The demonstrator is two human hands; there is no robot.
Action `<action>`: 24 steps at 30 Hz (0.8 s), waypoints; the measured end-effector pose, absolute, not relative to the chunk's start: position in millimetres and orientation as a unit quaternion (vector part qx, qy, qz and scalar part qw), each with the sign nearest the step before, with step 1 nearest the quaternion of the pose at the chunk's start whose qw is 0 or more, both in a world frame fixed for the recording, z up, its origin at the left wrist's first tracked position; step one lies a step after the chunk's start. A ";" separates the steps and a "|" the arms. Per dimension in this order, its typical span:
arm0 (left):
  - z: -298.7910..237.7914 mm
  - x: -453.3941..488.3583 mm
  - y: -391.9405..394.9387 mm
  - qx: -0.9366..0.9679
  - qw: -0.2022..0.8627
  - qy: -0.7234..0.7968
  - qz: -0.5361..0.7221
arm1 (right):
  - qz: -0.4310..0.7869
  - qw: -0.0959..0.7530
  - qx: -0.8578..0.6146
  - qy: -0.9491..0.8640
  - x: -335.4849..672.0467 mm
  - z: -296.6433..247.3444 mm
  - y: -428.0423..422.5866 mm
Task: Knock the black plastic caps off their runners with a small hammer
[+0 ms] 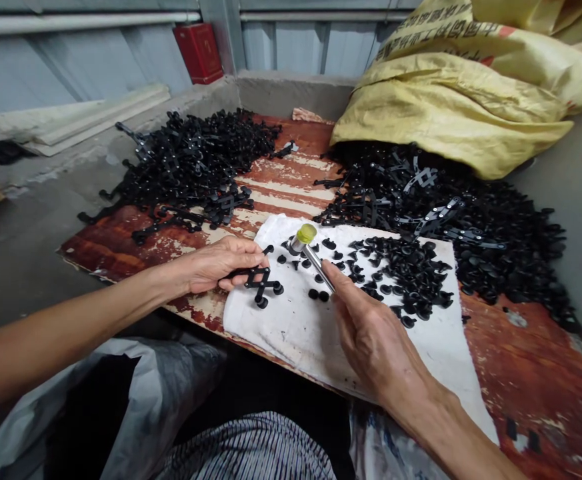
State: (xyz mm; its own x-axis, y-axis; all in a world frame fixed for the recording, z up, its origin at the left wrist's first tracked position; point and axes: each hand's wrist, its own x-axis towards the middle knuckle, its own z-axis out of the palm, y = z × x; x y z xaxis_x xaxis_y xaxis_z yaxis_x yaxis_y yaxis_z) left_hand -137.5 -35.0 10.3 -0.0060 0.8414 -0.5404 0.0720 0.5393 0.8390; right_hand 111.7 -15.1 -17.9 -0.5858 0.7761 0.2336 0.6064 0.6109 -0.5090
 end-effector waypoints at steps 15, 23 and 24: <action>6.2 -132.5 -25.0 0.456 0.570 0.633 0.258 | 0.422 0.277 -0.477 -0.719 126.4 -26.7 -47.0; 2.9 -132.7 -24.9 0.467 0.561 0.635 0.252 | 0.445 0.279 -0.480 -0.702 130.2 -31.4 -47.9; 2.1 -133.1 -24.9 0.470 0.561 0.633 0.253 | 0.447 0.280 -0.479 -0.702 130.4 -32.2 -48.0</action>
State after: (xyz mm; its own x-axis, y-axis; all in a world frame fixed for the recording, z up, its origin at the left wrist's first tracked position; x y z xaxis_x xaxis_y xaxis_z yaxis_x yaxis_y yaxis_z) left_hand -133.1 -24.9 2.1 0.0711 0.8783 -0.4729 0.3106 0.4310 0.8472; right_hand 130.4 -48.0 -32.2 -0.3852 0.9221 -0.0354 0.4212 0.1416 -0.8959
